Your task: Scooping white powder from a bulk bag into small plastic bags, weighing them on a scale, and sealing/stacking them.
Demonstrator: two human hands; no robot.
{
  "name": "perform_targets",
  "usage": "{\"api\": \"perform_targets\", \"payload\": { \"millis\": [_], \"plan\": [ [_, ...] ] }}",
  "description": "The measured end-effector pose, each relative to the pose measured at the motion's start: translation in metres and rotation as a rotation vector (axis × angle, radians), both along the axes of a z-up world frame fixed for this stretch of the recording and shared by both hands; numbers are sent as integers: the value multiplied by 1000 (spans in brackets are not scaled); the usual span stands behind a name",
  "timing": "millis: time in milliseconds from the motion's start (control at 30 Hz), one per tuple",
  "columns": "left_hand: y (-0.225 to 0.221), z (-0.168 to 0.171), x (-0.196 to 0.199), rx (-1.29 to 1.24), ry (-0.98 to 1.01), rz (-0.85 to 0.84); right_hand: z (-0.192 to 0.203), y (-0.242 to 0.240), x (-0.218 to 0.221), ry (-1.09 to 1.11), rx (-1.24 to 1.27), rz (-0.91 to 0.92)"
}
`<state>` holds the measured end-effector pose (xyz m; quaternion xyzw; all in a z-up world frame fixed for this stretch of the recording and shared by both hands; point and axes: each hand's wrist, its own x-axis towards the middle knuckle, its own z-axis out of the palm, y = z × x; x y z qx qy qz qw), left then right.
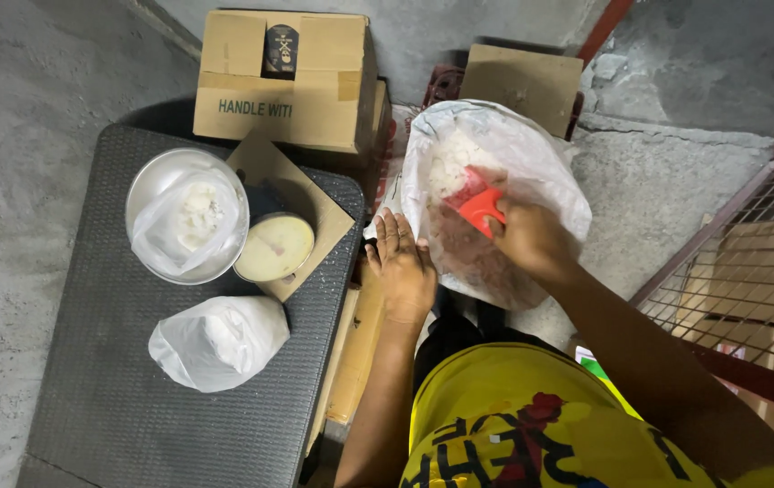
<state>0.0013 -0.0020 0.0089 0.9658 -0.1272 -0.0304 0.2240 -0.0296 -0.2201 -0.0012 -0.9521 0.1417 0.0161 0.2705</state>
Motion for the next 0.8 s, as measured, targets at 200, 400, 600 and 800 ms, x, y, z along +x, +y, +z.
{"api": "perform_targets", "payload": {
  "millis": [200, 400, 600, 800],
  "plan": [
    [-1, -1, 0, 15, -4, 0, 7, 2, -1, 50, 12, 50],
    [-5, -2, 0, 13, 0, 3, -4, 1, 2, 50, -2, 27],
    [-8, -3, -1, 16, -36, 5, -9, -2, -3, -26, 61, 16],
    [-8, -7, -2, 27, -51, 20, 5, 2, -4, 3, 130, -19]
  ]
}}
